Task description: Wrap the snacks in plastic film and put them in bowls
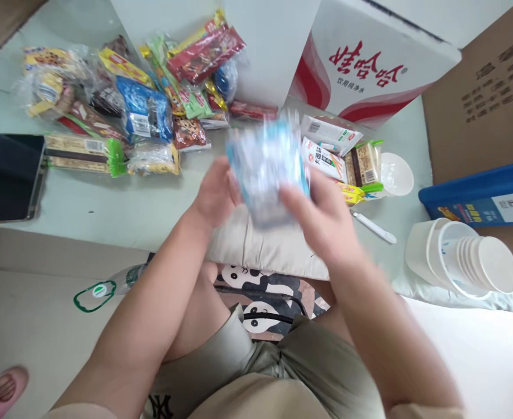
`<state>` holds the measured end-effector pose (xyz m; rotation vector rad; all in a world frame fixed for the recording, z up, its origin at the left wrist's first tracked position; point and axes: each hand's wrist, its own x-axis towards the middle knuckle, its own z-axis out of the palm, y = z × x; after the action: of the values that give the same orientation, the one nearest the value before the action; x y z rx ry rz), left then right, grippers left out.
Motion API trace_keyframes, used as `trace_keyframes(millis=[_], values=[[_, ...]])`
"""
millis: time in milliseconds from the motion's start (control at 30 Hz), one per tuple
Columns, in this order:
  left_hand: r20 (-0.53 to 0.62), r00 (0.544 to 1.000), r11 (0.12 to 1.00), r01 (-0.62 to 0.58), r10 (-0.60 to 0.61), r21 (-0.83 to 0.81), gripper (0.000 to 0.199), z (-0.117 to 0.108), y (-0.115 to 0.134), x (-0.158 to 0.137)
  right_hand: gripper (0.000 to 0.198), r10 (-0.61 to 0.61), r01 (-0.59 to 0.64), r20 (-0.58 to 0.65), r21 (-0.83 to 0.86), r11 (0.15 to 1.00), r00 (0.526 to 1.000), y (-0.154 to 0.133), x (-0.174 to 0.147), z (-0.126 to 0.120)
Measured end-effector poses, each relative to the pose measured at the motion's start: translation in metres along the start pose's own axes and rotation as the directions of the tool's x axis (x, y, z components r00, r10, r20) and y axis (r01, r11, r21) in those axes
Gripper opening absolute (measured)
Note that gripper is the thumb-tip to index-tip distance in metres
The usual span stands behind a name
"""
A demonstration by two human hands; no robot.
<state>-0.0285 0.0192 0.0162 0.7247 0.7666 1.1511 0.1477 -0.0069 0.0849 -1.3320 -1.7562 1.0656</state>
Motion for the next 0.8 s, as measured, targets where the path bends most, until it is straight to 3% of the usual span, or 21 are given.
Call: trace_keyframes(millis=[33,100,167,200,333,433,500,600,700,800], values=[[0.159,0.984,0.995,0.072,-0.083,0.074,0.04,0.002,-0.001,-0.003,0.042,0.058,-0.058,0.005,0.065,0.996,0.998,0.019,-0.028,0.0],[0.402,0.885,0.95,0.119,-0.234,0.29,0.04,0.009,-0.006,-0.008,0.044,0.203,-0.199,-0.021,0.124,0.972,0.979,0.056,-0.075,0.003],[0.5,0.797,0.862,0.051,-0.339,0.503,0.042,0.019,-0.016,-0.011,0.045,0.304,-0.293,-0.049,0.168,0.941,0.951,0.085,-0.105,0.006],[0.505,0.781,0.812,0.005,-0.369,0.584,0.044,0.025,-0.022,-0.012,0.046,0.331,-0.316,-0.059,0.174,0.933,0.942,0.094,-0.114,0.005],[0.452,0.819,0.684,-0.104,-0.353,0.722,0.053,0.044,-0.046,-0.008,0.041,0.289,-0.287,-0.099,0.038,0.957,0.952,0.107,-0.119,-0.023],[0.412,0.863,0.651,-0.136,-0.292,0.747,0.05,0.053,-0.057,-0.002,0.033,0.19,-0.258,-0.283,-0.224,0.94,0.94,0.116,-0.109,-0.066],[0.364,0.896,0.653,-0.119,-0.253,0.748,0.043,0.056,-0.064,0.002,0.031,0.104,-0.297,-0.422,-0.421,0.857,0.901,0.131,-0.099,-0.096],[0.308,0.925,0.694,-0.072,-0.221,0.716,0.037,0.059,-0.074,0.008,0.043,0.015,-0.335,-0.458,-0.627,0.703,0.889,0.163,-0.08,-0.128],[0.279,0.943,0.723,-0.066,-0.18,0.688,0.036,0.059,-0.08,0.011,0.043,0.042,-0.35,-0.422,-0.687,0.637,0.905,0.186,-0.068,-0.141],[0.223,0.97,0.731,-0.081,-0.1,0.678,0.038,0.057,-0.081,0.011,0.031,0.052,-0.382,-0.453,-0.678,0.628,0.89,0.183,-0.075,-0.136]])
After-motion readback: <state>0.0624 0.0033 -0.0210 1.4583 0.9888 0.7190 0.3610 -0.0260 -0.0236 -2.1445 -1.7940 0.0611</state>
